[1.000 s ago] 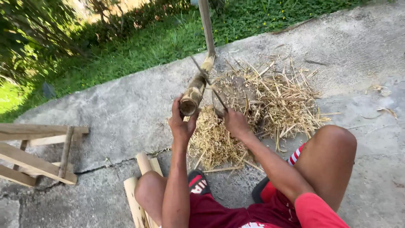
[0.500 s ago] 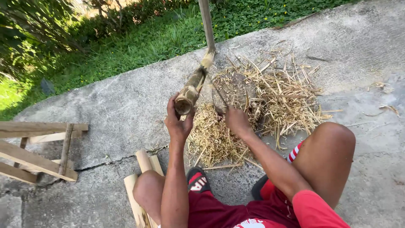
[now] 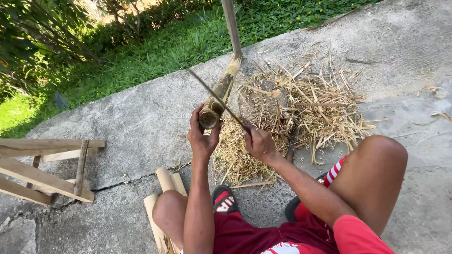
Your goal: Cutting and processing a bamboo pole using a machete to remove internal nodes.
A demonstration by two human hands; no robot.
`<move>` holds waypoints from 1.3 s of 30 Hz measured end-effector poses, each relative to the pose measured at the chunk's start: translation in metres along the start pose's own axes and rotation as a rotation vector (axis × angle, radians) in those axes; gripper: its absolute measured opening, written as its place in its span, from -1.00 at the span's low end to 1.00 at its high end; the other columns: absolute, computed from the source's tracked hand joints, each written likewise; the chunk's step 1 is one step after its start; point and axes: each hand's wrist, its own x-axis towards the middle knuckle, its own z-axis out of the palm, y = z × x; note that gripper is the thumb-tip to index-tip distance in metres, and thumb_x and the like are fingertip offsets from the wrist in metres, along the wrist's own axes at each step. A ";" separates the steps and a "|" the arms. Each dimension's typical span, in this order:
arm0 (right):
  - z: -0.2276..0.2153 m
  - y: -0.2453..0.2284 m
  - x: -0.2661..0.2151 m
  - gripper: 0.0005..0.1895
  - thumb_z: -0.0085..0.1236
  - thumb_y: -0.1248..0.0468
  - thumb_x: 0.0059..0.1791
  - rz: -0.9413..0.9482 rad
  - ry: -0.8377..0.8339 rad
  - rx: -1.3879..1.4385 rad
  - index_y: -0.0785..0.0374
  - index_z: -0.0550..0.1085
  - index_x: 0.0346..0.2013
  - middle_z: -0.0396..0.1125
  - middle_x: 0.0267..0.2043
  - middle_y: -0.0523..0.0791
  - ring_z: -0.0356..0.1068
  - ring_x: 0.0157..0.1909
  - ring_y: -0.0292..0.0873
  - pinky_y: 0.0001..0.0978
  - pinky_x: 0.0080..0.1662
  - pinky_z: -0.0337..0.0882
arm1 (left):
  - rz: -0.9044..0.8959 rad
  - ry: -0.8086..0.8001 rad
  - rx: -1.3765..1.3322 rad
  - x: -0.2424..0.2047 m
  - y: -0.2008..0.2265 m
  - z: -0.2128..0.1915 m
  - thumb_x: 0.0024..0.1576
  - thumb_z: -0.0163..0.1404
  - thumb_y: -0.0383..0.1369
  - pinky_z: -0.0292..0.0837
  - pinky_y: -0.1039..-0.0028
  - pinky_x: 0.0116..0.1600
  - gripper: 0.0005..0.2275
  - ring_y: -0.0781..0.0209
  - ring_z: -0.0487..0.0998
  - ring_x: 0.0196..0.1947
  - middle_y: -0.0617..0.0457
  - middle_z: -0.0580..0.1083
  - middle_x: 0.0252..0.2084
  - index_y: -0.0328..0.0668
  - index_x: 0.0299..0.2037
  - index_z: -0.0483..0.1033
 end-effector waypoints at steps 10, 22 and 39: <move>-0.017 0.011 0.016 -0.63 -0.29 0.24 0.17 0.554 -0.309 0.035 0.48 0.41 -0.01 0.31 -0.65 -0.05 0.14 -0.81 -0.31 -0.43 -0.80 0.11 | -0.009 0.051 -0.009 0.001 -0.004 0.000 0.06 0.32 -0.39 0.59 0.26 0.21 -0.30 -0.03 0.59 0.14 -0.22 0.51 0.16 -0.14 0.37 0.17; 0.006 0.026 0.004 -0.60 -0.24 0.17 0.25 0.099 -0.126 -0.043 0.50 0.43 0.00 0.32 -0.62 -0.09 0.13 -0.76 -0.37 -0.49 -0.75 0.12 | -0.059 0.108 -0.012 -0.003 -0.003 0.009 0.04 0.31 -0.41 0.59 0.26 0.20 -0.32 -0.02 0.58 0.16 -0.24 0.50 0.18 -0.24 0.34 0.19; -0.026 0.036 0.012 -0.67 -0.30 0.24 0.20 0.904 -0.516 -0.131 0.41 0.41 -0.01 0.33 -0.56 -0.04 0.18 -0.72 -0.28 -0.43 -0.69 0.18 | -0.152 0.101 -0.086 0.002 0.002 0.006 0.09 0.29 -0.38 0.62 0.30 0.19 -0.36 0.03 0.63 0.11 -0.19 0.55 0.11 -0.23 0.35 0.21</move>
